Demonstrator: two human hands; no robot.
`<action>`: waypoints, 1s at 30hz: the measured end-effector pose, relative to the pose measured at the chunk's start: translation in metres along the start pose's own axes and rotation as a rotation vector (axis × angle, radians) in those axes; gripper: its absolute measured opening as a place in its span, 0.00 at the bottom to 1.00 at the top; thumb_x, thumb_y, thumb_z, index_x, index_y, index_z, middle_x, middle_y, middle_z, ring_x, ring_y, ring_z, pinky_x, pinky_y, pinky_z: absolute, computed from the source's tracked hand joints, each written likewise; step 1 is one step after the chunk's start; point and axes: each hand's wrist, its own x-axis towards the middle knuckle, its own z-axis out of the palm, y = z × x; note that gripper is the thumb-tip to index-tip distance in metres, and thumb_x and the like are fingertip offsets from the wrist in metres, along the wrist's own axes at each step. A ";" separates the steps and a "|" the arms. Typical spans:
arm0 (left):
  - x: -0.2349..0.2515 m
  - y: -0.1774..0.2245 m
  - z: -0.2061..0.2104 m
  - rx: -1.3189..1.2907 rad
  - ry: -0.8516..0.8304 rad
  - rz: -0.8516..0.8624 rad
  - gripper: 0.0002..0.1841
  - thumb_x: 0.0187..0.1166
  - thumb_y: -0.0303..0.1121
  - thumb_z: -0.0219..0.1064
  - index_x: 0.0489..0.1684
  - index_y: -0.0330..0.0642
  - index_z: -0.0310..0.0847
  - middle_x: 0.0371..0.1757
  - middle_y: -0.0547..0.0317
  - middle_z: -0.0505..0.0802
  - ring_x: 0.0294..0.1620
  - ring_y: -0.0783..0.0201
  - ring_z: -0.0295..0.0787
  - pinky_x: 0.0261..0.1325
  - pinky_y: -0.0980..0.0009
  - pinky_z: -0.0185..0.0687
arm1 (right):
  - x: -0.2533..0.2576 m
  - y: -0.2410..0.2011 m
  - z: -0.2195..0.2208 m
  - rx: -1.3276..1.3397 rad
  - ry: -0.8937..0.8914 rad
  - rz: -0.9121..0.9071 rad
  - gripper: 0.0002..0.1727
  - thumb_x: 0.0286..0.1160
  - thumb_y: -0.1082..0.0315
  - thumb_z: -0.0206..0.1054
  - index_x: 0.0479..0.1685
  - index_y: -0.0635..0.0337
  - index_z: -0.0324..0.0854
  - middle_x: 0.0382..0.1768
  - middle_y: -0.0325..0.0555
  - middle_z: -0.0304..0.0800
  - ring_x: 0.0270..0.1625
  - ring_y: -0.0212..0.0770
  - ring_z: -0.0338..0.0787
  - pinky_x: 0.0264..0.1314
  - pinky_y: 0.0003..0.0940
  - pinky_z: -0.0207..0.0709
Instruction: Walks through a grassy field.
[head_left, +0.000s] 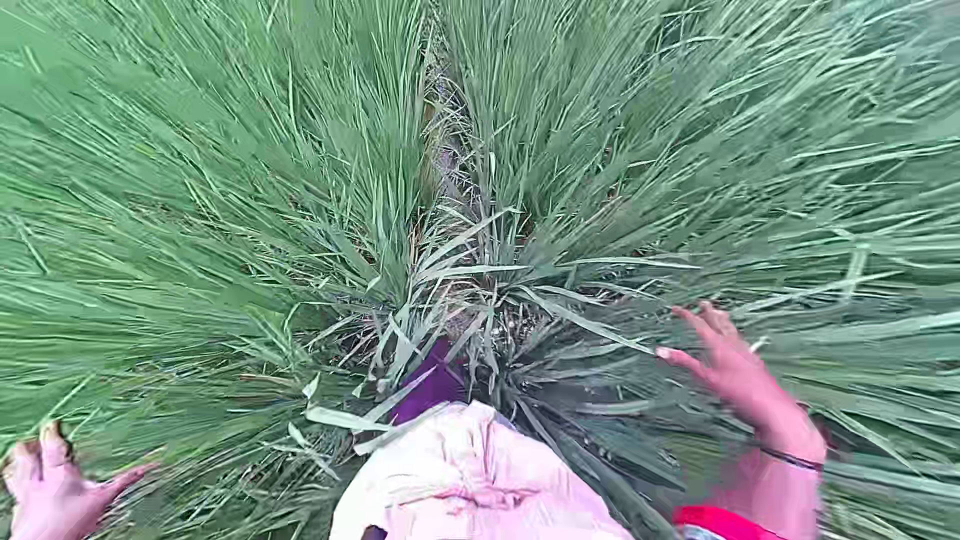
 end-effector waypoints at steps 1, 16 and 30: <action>0.015 0.006 0.012 -0.016 0.021 0.045 0.74 0.48 0.46 0.86 0.93 0.25 0.27 0.89 0.13 0.30 0.91 0.18 0.19 0.91 0.35 0.26 | -0.002 0.008 -0.007 -0.015 0.087 0.011 0.43 0.69 0.63 0.79 0.86 0.67 0.66 0.90 0.80 0.44 0.92 0.79 0.43 0.82 0.85 0.39; 0.250 0.289 0.285 -0.457 -0.413 0.294 0.67 0.53 0.31 0.86 0.93 0.24 0.33 0.90 0.20 0.52 0.92 0.30 0.49 0.91 0.38 0.44 | 0.240 -0.077 0.049 0.166 -0.344 0.093 0.56 0.60 0.72 0.83 0.90 0.75 0.49 0.86 0.77 0.56 0.88 0.64 0.62 0.89 0.55 0.56; 0.290 0.387 0.258 0.192 -1.156 0.699 0.22 0.87 0.35 0.61 0.69 0.24 0.78 0.67 0.26 0.86 0.73 0.34 0.81 0.78 0.39 0.69 | 0.189 -0.161 0.046 0.291 -0.480 0.157 0.13 0.86 0.75 0.59 0.58 0.73 0.84 0.59 0.65 0.87 0.65 0.55 0.85 0.74 0.51 0.71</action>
